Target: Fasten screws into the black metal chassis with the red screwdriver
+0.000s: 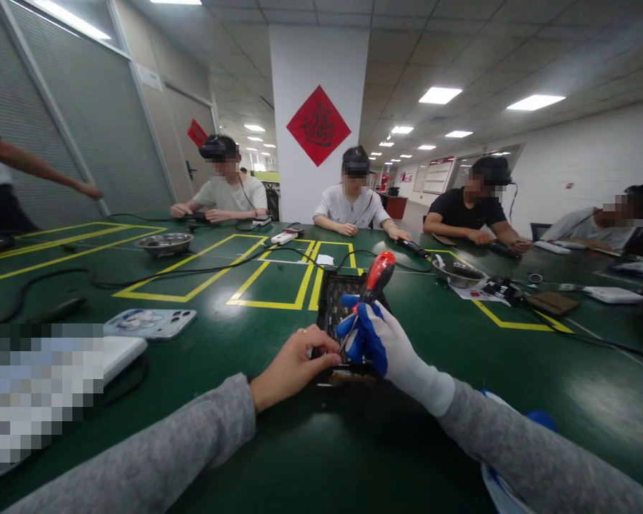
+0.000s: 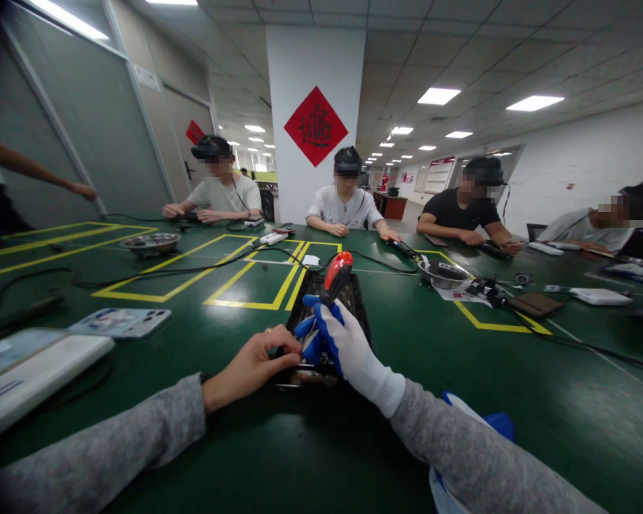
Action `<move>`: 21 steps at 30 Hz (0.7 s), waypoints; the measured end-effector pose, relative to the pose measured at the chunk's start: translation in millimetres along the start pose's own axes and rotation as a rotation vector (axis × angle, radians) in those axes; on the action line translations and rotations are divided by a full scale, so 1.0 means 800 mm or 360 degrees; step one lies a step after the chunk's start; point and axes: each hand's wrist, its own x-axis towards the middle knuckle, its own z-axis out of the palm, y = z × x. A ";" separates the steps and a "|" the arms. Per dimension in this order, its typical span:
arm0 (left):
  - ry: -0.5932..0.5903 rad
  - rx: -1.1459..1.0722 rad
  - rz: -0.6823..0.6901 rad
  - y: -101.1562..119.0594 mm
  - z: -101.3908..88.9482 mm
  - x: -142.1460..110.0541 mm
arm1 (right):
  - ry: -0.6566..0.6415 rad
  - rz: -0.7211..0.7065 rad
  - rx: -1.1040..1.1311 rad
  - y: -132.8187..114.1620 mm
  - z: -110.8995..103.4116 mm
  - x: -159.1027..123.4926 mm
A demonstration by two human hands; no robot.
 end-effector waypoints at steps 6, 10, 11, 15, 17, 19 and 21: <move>-0.0078 0.0048 0.0091 0.002 -0.003 -0.001 | 0.0001 -0.0010 0.0072 -0.003 0.001 0.000; -0.0056 0.0070 0.0041 0.003 -0.002 -0.002 | 0.0006 -0.0062 0.0067 -0.001 0.001 -0.002; -0.0038 0.0078 0.0024 0.003 -0.001 -0.002 | 0.0005 -0.0069 0.0059 0.000 0.001 -0.002; 0.0012 0.0081 0.0000 0.003 0.000 -0.001 | -0.0017 -0.0068 0.0032 0.001 0.000 0.001; -0.0017 0.0082 0.0047 0.003 -0.001 -0.001 | -0.0023 -0.0037 0.0025 0.000 0.001 0.002; -0.0059 0.0086 0.0098 0.002 -0.002 0.000 | -0.0009 0.0000 0.0012 -0.001 0.002 0.002; -0.0088 0.0079 0.0112 0.001 -0.002 -0.001 | 0.0025 0.0012 -0.0009 -0.002 0.002 0.001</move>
